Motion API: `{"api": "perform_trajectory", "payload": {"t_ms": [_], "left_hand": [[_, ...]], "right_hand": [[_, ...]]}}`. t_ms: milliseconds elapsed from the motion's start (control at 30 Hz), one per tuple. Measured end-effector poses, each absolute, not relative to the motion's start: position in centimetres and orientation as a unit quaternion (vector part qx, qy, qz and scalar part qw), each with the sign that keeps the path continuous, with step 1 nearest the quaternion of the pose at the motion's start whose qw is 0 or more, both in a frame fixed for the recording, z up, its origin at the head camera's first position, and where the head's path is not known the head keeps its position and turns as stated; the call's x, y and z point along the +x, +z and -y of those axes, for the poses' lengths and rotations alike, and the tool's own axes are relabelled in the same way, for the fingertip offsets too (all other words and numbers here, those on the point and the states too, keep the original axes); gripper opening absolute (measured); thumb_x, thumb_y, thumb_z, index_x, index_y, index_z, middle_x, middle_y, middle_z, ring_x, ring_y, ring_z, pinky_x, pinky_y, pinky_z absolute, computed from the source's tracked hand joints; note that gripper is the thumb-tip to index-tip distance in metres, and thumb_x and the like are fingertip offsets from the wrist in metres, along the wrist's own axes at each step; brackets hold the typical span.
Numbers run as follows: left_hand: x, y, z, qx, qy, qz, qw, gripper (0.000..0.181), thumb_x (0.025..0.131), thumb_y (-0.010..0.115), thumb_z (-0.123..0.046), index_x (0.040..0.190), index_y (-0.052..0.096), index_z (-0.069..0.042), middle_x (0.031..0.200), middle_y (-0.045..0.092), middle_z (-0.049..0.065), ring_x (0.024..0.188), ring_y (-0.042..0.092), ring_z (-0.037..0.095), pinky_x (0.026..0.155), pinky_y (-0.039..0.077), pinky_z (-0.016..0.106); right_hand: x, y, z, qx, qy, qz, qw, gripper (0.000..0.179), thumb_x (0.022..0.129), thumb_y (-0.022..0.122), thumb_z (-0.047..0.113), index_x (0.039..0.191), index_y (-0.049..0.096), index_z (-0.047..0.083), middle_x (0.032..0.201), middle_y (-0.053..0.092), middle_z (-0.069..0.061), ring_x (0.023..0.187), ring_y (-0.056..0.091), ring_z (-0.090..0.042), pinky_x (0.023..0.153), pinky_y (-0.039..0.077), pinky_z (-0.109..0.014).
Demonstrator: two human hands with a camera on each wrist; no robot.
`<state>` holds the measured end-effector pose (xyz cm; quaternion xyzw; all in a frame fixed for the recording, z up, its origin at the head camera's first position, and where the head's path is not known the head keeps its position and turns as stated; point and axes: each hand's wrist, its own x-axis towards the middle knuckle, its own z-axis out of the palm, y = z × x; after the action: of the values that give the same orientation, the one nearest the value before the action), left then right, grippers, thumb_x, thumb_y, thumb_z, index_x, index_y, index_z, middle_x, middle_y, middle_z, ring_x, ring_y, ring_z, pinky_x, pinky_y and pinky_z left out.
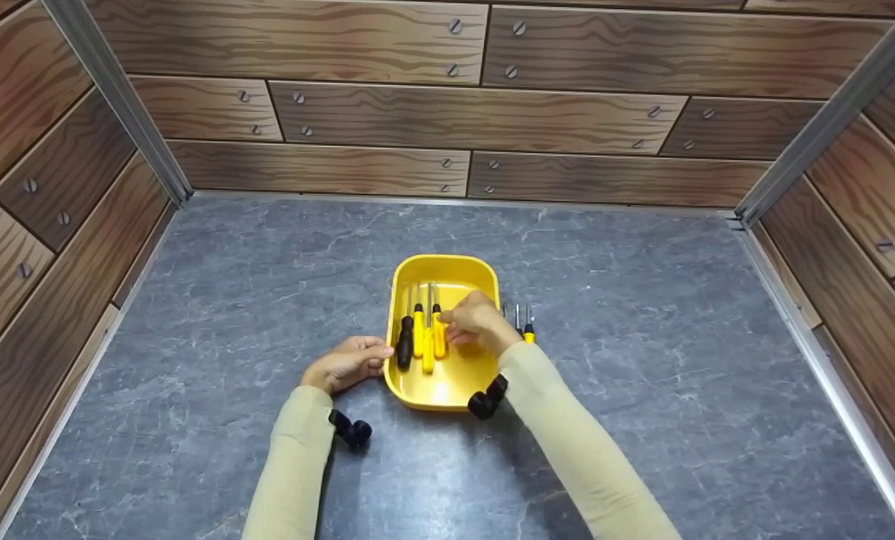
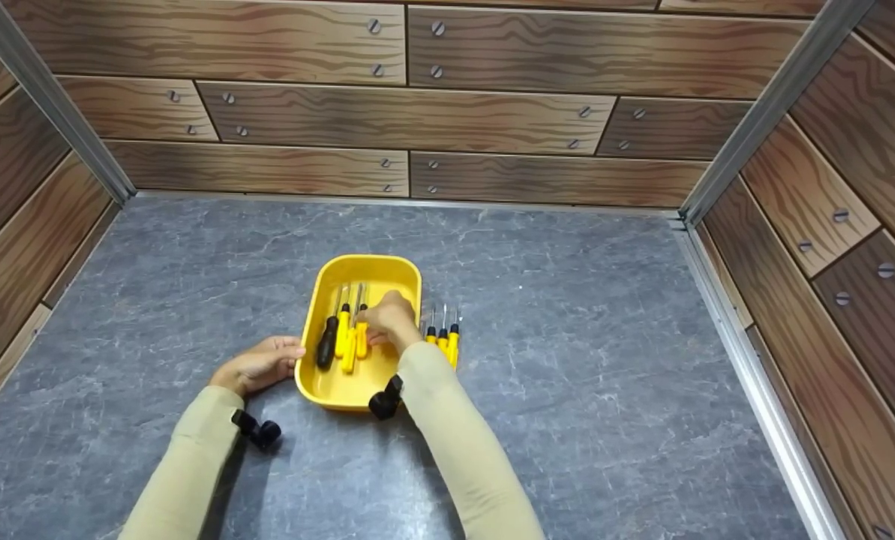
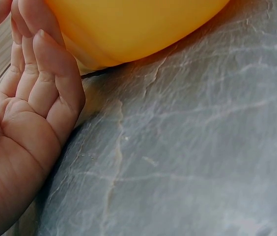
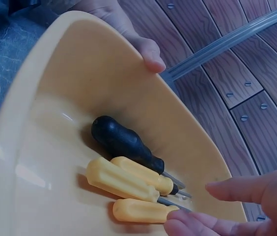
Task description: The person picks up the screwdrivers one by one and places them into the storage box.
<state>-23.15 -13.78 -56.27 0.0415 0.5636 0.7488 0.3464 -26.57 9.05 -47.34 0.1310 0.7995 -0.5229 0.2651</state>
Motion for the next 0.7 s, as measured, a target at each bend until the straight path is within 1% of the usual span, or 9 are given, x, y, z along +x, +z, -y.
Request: {"api": "perform_trajectory", "payload": {"t_ms": [100, 133, 267, 333, 367, 467, 700], "left_hand": [[-23.2, -56.3, 13.8, 0.044, 0.750, -0.561, 0.347, 0.015, 0.093, 0.054, -0.004, 0.083, 0.061, -0.012, 0.080, 0.071, -0.004, 0.075, 0.067, 0.006, 0.076, 0.057, 0.023], [-23.2, -56.3, 13.8, 0.043, 0.750, -0.561, 0.348, 0.015, 0.093, 0.054, -0.004, 0.083, 0.061, -0.012, 0.080, 0.071, -0.004, 0.075, 0.067, 0.006, 0.076, 0.057, 0.023], [-23.2, -56.3, 13.9, 0.037, 0.749, -0.563, 0.348, 0.015, 0.093, 0.054, -0.004, 0.083, 0.061, -0.013, 0.078, 0.070, -0.005, 0.074, 0.066, 0.005, 0.075, 0.056, 0.023], [-23.2, -56.3, 13.9, 0.036, 0.747, -0.565, 0.348, 0.014, 0.093, 0.054, -0.004, 0.084, 0.061, -0.013, 0.078, 0.070, -0.005, 0.074, 0.066, 0.005, 0.075, 0.056, 0.022], [-23.2, -56.3, 13.9, 0.035, 0.747, -0.566, 0.348, 0.012, 0.093, 0.055, -0.005, 0.085, 0.061, -0.012, 0.079, 0.070, -0.005, 0.074, 0.066, 0.005, 0.075, 0.056, 0.023], [-23.2, -56.2, 13.9, 0.037, 0.745, -0.567, 0.349, 0.010, 0.092, 0.057, -0.006, 0.086, 0.062, -0.012, 0.079, 0.071, -0.005, 0.075, 0.067, 0.005, 0.076, 0.056, 0.023], [-23.2, -56.2, 13.9, 0.037, 0.749, -0.563, 0.349, 0.013, 0.092, 0.057, -0.005, 0.084, 0.062, -0.014, 0.077, 0.070, -0.006, 0.073, 0.066, 0.005, 0.075, 0.056, 0.023]], "right_hand": [[-26.4, -47.3, -9.3, 0.128, -0.518, -0.803, 0.267, 0.011, 0.089, 0.065, 0.009, 0.086, 0.061, -0.002, 0.069, 0.069, -0.011, 0.053, 0.064, -0.013, 0.064, 0.061, -0.028], [-26.3, -47.1, -9.3, 0.124, -0.518, -0.803, 0.267, 0.012, 0.089, 0.065, 0.008, 0.087, 0.062, -0.003, 0.069, 0.070, -0.012, 0.052, 0.065, -0.013, 0.062, 0.060, -0.027], [-26.0, -47.0, -9.6, 0.116, -0.510, -0.810, 0.266, 0.017, 0.090, 0.064, 0.010, 0.095, 0.064, -0.006, 0.080, 0.073, -0.019, 0.054, 0.066, -0.013, 0.062, 0.060, -0.027], [-25.8, -46.9, -9.6, 0.110, -0.508, -0.812, 0.265, 0.019, 0.090, 0.064, 0.011, 0.098, 0.064, -0.007, 0.084, 0.074, -0.021, 0.053, 0.065, -0.012, 0.063, 0.060, -0.027], [-25.8, -47.0, -9.7, 0.108, -0.504, -0.815, 0.265, 0.022, 0.090, 0.064, 0.012, 0.100, 0.064, -0.007, 0.088, 0.074, -0.022, 0.054, 0.065, -0.011, 0.066, 0.061, -0.028], [-25.4, -46.8, -9.8, 0.096, -0.502, -0.817, 0.267, 0.024, 0.091, 0.064, 0.012, 0.103, 0.064, -0.009, 0.093, 0.073, -0.024, 0.053, 0.064, -0.010, 0.068, 0.061, -0.030], [-24.7, -46.5, -10.3, 0.075, -0.511, -0.811, 0.274, 0.030, 0.091, 0.063, 0.013, 0.108, 0.061, -0.012, 0.106, 0.068, -0.032, 0.053, 0.063, -0.009, 0.075, 0.061, -0.035]]}}
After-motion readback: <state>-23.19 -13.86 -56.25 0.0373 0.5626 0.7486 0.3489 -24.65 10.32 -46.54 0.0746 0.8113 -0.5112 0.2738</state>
